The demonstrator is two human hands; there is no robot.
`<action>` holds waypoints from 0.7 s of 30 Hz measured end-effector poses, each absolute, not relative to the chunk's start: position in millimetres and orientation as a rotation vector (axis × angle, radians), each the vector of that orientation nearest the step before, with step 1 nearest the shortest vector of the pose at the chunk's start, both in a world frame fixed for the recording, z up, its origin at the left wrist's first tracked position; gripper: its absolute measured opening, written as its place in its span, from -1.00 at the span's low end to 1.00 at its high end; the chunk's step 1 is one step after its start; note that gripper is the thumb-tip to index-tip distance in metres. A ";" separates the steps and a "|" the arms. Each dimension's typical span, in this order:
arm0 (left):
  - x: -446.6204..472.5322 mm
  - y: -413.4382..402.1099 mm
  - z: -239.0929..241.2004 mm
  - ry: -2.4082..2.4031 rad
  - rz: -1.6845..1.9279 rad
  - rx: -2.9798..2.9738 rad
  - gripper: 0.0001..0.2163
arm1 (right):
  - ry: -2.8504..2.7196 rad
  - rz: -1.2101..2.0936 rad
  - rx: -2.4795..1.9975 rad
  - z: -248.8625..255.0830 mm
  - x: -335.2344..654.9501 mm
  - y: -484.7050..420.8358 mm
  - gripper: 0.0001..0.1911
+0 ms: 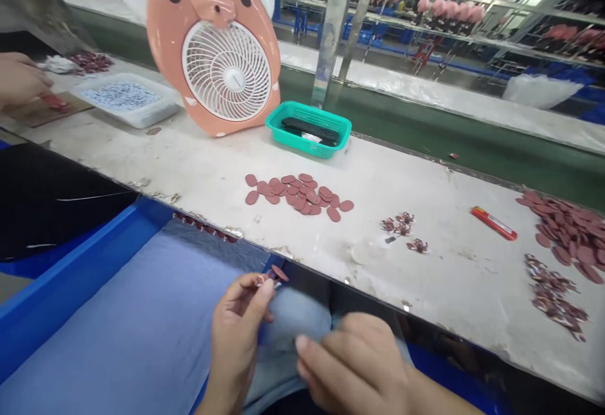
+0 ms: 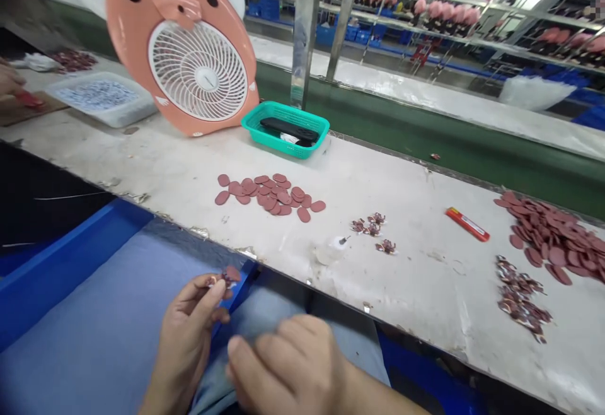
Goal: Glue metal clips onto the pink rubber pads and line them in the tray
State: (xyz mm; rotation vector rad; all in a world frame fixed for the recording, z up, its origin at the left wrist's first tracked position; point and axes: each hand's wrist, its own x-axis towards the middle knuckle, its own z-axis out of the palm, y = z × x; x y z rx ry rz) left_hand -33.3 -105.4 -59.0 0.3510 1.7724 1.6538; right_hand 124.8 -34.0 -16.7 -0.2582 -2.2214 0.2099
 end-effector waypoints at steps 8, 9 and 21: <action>-152.8 -82.5 -153.1 2.409 1.091 0.553 -0.77 | -2.344 0.211 -0.210 -14.5 149.7 -25.3 -0.85; -161.2 -76.4 -159.7 2.429 0.993 0.589 -0.77 | -2.364 0.200 -0.213 -13.7 151.6 -21.1 -0.85; -188.2 -51.5 -184.5 2.556 0.454 0.702 -0.67 | -2.308 0.012 -0.405 -16.6 182.7 0.6 -0.78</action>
